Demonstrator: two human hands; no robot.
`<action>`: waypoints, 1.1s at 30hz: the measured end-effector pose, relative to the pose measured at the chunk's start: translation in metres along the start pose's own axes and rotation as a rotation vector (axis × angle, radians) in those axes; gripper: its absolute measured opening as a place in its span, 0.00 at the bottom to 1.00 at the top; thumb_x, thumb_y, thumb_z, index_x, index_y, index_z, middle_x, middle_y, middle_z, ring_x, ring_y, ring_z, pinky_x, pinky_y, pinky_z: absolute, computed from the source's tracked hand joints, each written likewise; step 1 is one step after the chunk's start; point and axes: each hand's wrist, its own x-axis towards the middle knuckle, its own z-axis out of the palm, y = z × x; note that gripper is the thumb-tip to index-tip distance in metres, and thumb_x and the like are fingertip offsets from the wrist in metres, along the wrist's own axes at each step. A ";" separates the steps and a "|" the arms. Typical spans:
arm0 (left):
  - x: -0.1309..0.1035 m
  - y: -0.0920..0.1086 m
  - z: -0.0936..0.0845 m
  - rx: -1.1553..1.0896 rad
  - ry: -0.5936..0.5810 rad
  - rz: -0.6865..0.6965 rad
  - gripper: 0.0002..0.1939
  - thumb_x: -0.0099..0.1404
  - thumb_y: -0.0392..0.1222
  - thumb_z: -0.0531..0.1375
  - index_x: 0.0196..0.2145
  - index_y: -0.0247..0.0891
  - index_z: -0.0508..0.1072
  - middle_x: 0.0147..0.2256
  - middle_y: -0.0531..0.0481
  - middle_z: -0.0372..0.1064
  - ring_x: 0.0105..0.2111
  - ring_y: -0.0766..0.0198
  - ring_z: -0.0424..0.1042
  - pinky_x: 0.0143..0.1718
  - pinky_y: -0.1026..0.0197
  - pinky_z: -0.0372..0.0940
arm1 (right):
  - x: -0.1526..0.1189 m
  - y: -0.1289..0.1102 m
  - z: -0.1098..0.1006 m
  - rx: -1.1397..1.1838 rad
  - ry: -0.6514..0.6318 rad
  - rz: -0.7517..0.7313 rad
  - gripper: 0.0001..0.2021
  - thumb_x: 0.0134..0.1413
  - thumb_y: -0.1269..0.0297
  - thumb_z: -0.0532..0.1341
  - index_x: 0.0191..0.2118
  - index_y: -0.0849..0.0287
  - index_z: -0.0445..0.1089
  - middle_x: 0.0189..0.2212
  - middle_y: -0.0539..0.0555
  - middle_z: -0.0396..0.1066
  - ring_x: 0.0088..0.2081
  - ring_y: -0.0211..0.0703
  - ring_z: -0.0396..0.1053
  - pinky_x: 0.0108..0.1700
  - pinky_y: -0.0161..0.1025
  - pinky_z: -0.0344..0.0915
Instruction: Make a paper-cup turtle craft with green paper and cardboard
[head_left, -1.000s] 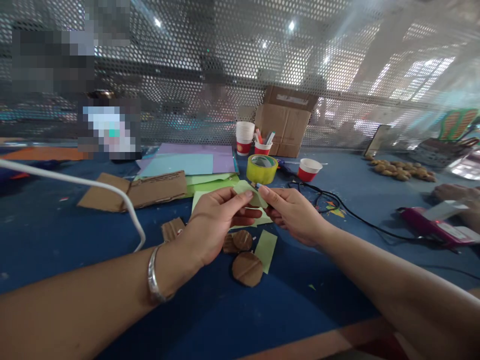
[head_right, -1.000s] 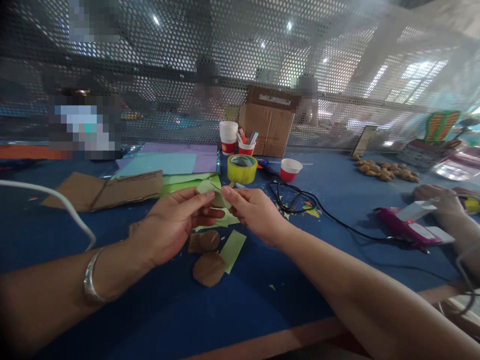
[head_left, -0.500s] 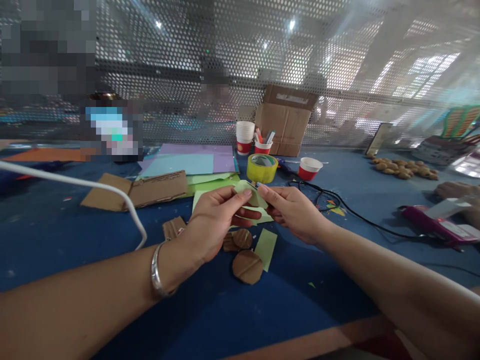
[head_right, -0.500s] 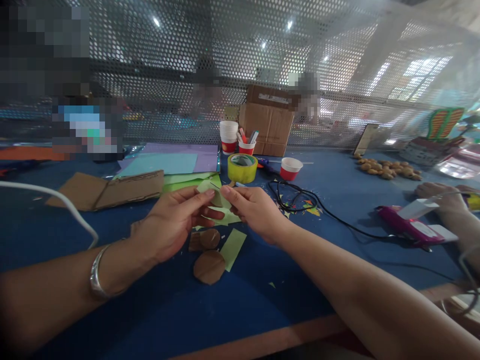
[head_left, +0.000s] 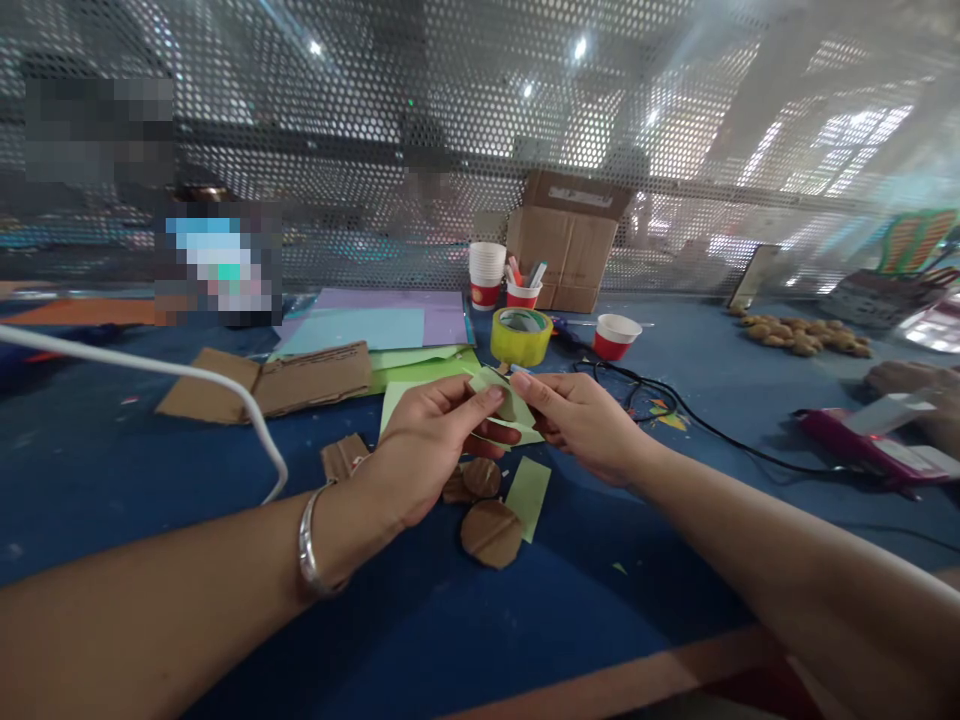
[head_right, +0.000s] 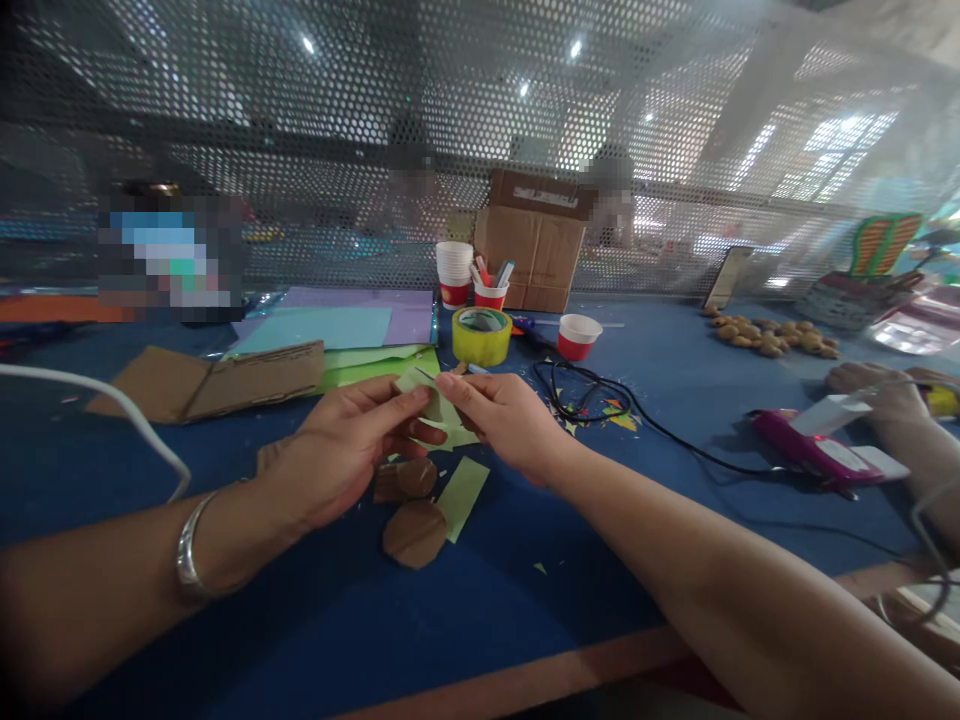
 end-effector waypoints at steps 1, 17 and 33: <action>0.000 0.000 0.000 -0.002 -0.005 -0.005 0.08 0.58 0.43 0.70 0.30 0.37 0.78 0.26 0.54 0.74 0.26 0.67 0.77 0.24 0.69 0.68 | 0.000 0.000 0.000 -0.012 0.005 0.000 0.26 0.62 0.42 0.59 0.24 0.57 0.56 0.17 0.40 0.44 0.19 0.29 0.41 0.20 0.32 0.39; 0.000 0.003 0.002 0.071 -0.001 -0.007 0.09 0.60 0.44 0.69 0.29 0.36 0.77 0.25 0.54 0.72 0.25 0.67 0.75 0.25 0.67 0.69 | 0.003 0.004 -0.006 -0.182 0.086 -0.035 0.28 0.62 0.37 0.54 0.24 0.57 0.58 0.17 0.42 0.47 0.20 0.32 0.43 0.23 0.35 0.42; 0.028 0.043 -0.033 0.664 -0.112 0.192 0.09 0.62 0.49 0.65 0.31 0.41 0.75 0.25 0.51 0.76 0.29 0.60 0.78 0.28 0.64 0.69 | 0.007 0.001 -0.029 -1.290 0.177 0.056 0.14 0.63 0.52 0.59 0.40 0.58 0.73 0.35 0.61 0.77 0.35 0.53 0.72 0.31 0.40 0.52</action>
